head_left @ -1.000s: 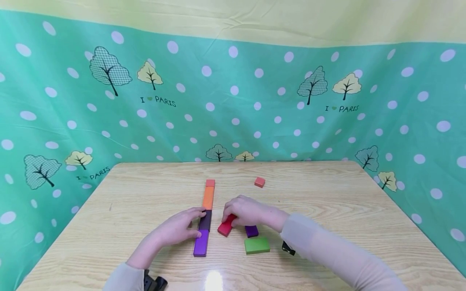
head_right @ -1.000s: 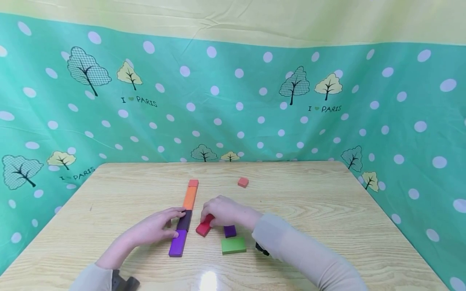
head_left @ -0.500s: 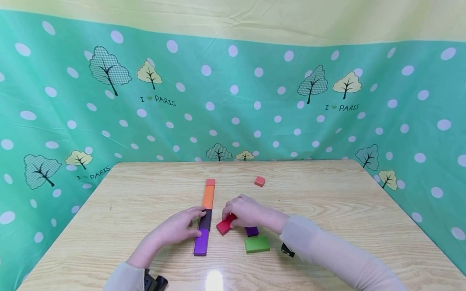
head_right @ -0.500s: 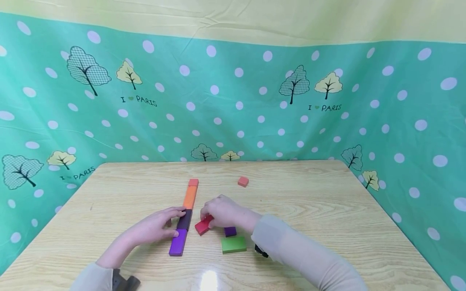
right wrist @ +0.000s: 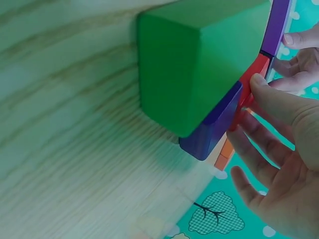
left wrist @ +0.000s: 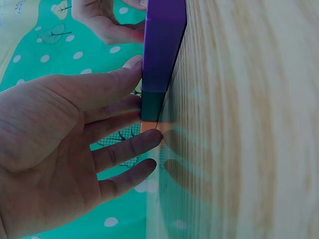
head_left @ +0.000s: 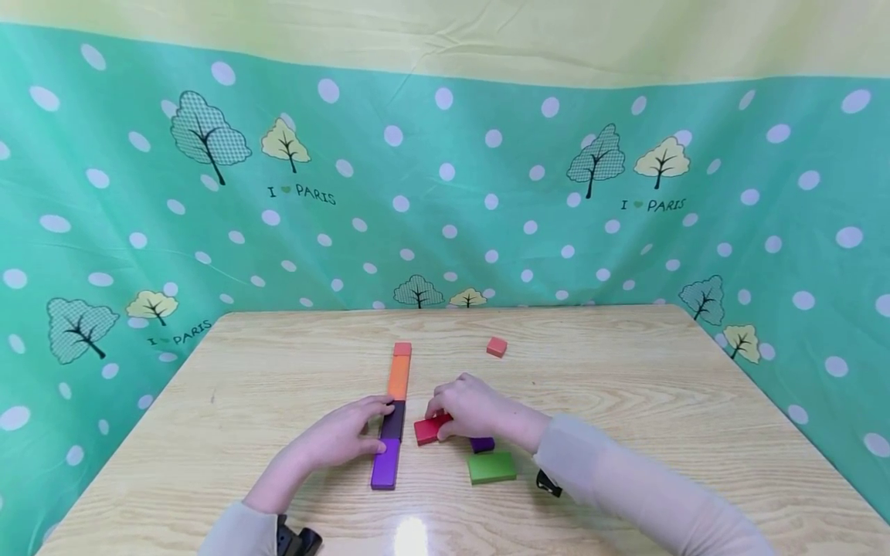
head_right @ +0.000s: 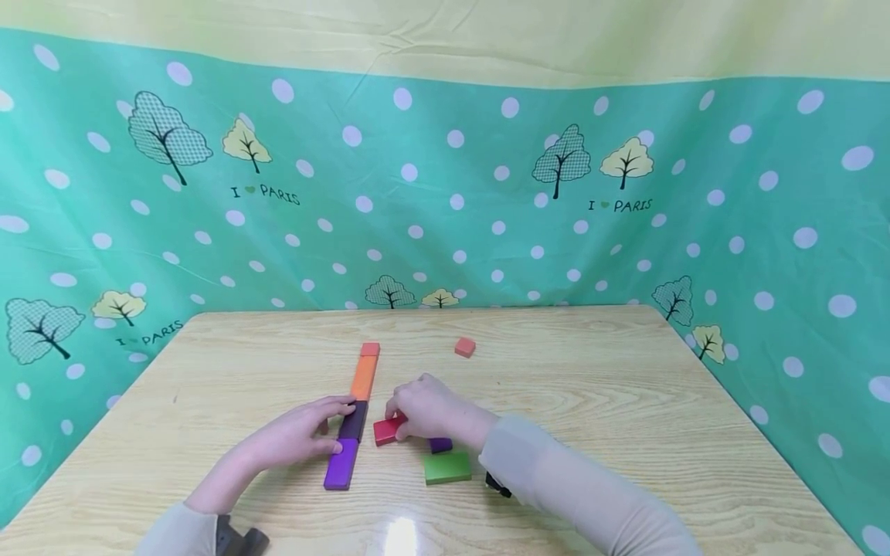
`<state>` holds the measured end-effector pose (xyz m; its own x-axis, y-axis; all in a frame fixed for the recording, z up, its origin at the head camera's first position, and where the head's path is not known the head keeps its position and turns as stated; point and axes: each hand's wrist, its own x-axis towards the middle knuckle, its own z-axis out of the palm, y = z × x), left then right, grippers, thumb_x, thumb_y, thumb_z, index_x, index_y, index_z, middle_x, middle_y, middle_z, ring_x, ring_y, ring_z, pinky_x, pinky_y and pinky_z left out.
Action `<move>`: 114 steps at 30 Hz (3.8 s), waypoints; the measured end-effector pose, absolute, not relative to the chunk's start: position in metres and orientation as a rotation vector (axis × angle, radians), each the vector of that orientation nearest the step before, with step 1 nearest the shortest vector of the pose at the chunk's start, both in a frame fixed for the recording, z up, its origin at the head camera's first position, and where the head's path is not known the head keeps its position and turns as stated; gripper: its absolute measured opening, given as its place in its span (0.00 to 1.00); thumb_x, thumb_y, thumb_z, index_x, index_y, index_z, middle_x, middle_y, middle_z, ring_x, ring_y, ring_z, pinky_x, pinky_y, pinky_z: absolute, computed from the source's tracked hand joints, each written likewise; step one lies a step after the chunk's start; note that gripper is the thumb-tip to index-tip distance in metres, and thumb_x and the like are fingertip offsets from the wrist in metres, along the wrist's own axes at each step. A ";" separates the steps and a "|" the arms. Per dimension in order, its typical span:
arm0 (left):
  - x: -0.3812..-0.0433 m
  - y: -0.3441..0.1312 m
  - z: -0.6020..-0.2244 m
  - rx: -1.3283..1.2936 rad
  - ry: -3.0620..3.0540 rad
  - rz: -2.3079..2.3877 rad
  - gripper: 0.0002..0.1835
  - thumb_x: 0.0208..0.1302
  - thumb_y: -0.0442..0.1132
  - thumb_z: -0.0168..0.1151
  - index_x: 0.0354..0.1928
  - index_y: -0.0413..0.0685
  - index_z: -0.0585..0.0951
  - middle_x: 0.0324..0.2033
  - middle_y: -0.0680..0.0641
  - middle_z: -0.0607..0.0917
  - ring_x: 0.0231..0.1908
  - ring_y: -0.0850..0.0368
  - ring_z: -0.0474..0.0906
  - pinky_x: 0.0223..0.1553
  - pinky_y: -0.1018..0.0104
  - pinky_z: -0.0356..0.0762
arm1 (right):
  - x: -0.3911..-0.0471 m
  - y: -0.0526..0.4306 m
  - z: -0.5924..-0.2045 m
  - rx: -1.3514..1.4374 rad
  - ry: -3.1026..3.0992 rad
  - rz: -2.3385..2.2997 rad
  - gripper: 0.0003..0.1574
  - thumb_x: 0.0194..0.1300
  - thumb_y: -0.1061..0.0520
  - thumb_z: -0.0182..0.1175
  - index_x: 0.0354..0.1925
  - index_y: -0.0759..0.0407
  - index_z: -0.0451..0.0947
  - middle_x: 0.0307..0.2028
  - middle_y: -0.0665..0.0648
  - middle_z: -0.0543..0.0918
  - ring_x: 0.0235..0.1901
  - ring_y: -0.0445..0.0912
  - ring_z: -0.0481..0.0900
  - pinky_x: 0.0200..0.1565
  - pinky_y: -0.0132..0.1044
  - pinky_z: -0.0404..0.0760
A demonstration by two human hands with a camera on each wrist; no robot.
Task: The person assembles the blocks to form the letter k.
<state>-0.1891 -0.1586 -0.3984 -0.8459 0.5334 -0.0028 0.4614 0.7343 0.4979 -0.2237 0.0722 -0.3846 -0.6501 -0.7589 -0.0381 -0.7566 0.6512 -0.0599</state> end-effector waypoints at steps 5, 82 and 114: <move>-0.188 -0.159 -0.398 0.790 2.786 0.753 0.29 0.53 0.42 0.65 0.56 0.37 0.73 0.61 0.41 0.69 0.61 0.43 0.63 0.61 0.48 0.63 | -0.221 0.073 -0.387 -1.230 2.821 -0.098 0.19 0.49 0.42 0.66 0.40 0.45 0.82 0.31 0.41 0.79 0.28 0.32 0.71 0.42 0.33 0.69; -0.190 -0.158 -0.401 0.800 2.789 0.762 0.28 0.53 0.41 0.65 0.56 0.37 0.73 0.60 0.40 0.70 0.60 0.42 0.65 0.59 0.49 0.65 | -0.196 0.100 -0.374 -1.106 2.745 -0.401 0.12 0.50 0.48 0.67 0.32 0.51 0.80 0.22 0.42 0.74 0.21 0.33 0.67 0.26 0.23 0.68; -0.189 -0.159 -0.400 0.786 2.795 0.759 0.29 0.53 0.41 0.66 0.56 0.37 0.73 0.60 0.40 0.70 0.58 0.43 0.67 0.56 0.48 0.69 | -0.171 0.155 -0.383 -1.119 2.765 -0.372 0.18 0.42 0.46 0.70 0.35 0.47 0.82 0.28 0.39 0.76 0.28 0.31 0.70 0.38 0.32 0.71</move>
<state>-0.1895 -0.1592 -0.4005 -0.8538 0.5207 0.0016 0.4499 0.7362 0.5055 -0.1708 0.1552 -0.3831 -0.7152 -0.6982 -0.0324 -0.6648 0.6938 -0.2769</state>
